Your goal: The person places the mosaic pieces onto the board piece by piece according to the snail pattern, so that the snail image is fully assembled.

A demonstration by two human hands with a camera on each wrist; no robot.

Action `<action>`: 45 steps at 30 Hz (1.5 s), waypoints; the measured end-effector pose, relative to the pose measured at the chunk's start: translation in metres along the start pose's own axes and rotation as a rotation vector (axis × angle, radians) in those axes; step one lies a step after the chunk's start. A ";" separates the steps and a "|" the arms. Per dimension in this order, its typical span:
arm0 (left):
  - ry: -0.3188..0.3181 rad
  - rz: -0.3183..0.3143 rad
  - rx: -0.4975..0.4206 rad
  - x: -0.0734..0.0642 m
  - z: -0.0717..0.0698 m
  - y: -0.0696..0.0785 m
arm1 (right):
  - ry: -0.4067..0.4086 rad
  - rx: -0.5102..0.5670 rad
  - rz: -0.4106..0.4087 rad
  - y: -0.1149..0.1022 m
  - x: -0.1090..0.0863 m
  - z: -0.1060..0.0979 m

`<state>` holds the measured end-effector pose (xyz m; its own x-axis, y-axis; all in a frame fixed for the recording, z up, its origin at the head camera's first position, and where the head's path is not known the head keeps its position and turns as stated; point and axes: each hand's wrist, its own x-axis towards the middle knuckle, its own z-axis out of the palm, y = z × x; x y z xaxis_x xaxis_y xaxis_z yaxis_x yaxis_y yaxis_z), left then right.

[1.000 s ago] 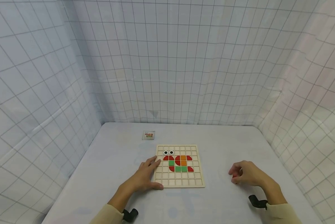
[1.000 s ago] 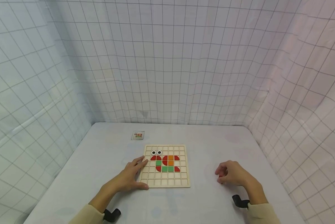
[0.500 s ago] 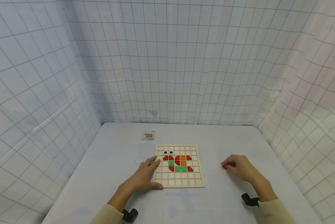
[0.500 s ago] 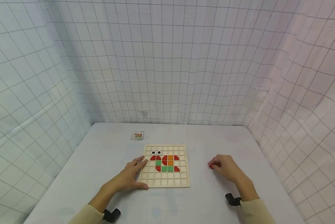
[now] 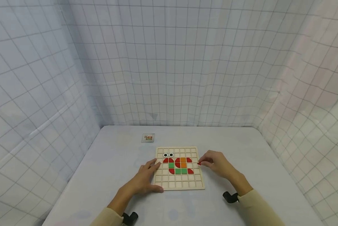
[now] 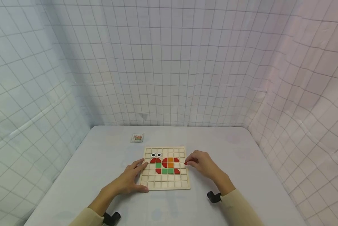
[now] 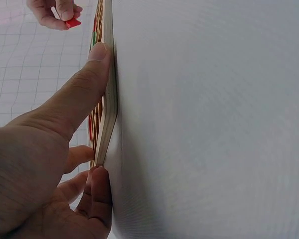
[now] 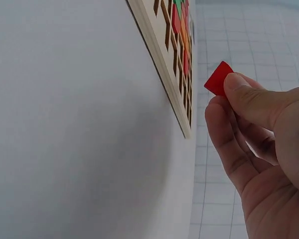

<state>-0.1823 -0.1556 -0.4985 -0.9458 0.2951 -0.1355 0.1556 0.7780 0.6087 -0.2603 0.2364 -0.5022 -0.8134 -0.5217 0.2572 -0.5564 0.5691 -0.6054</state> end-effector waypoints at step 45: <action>0.004 -0.005 -0.013 -0.003 -0.002 0.004 | -0.077 -0.105 -0.081 -0.010 0.028 0.024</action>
<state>-0.1796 -0.1543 -0.4944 -0.9476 0.2892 -0.1359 0.1471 0.7724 0.6179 -0.2737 0.2010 -0.5073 -0.7519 -0.6135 0.2415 -0.6378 0.5840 -0.5021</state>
